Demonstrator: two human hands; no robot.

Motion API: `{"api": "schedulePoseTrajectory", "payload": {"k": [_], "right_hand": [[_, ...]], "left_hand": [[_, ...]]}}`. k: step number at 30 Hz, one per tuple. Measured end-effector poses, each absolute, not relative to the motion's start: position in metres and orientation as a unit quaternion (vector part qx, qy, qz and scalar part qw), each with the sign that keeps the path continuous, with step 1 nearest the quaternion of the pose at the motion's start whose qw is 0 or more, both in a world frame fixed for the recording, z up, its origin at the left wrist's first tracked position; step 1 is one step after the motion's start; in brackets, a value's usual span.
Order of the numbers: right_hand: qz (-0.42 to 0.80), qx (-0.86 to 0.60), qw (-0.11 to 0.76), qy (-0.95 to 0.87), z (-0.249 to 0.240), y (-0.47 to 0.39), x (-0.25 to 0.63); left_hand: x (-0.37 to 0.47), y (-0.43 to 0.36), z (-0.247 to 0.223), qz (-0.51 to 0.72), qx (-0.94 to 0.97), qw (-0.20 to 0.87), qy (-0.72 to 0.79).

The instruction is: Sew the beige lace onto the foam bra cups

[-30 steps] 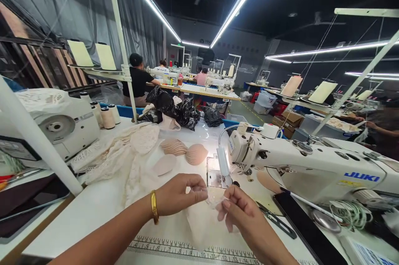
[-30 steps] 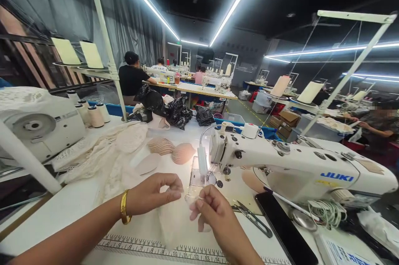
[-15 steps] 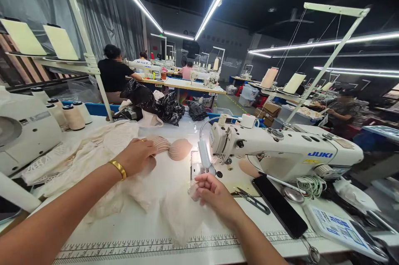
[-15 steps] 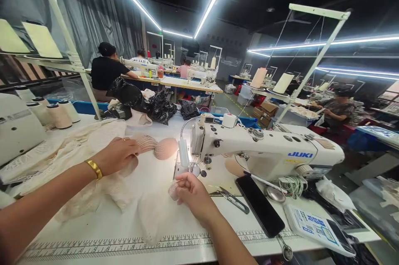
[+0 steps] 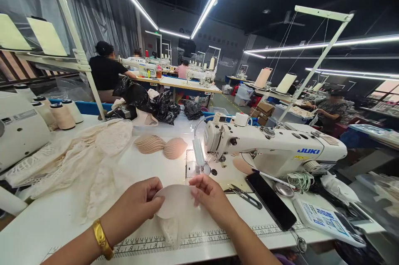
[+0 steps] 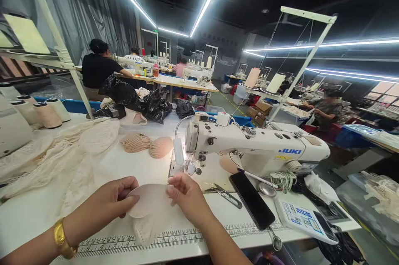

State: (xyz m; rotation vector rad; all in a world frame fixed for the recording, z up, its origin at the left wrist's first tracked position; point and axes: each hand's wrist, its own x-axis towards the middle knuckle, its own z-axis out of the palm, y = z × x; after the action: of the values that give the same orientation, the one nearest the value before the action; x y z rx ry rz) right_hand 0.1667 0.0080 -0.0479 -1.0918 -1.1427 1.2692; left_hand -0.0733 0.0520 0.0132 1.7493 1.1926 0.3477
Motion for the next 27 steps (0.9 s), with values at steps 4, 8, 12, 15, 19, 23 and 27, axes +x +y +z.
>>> {"api": "schedulePoseTrajectory", "payload": {"k": [4, 8, 12, 15, 19, 23, 27], "right_hand": [[0.507, -0.468, 0.545, -0.477, -0.045, 0.002, 0.158], [0.503, -0.464, 0.519, -0.512, -0.03, -0.011, 0.151], [0.434, -0.469, 0.498, -0.586, -0.01, -0.023, 0.156], [0.232, -0.493, 0.531, -0.649, 0.002, -0.027, 0.163], [0.001, -0.459, 0.529, -0.714, 0.006, -0.02, 0.163], [-0.081, -0.442, 0.449, -0.772, -0.014, 0.003, 0.163], [-0.11, -0.444, 0.252, -0.853, -0.041, 0.029, 0.184]], "left_hand": [[-0.072, 0.045, 0.021, 0.065, 0.81, 0.304, 0.497], [-0.064, 0.056, 0.033, 0.121, 0.872, 0.278, 0.385], [-0.051, 0.084, 0.033, 0.052, 0.844, 0.48, 0.233], [-0.049, 0.1, 0.035, 0.042, 0.814, 0.524, 0.248], [-0.06, 0.108, 0.049, 0.228, 0.889, 0.268, 0.292], [-0.072, 0.108, 0.046, 0.233, 0.952, -0.029, 0.196], [-0.063, 0.097, 0.017, 0.107, 0.982, -0.034, 0.153]]}}
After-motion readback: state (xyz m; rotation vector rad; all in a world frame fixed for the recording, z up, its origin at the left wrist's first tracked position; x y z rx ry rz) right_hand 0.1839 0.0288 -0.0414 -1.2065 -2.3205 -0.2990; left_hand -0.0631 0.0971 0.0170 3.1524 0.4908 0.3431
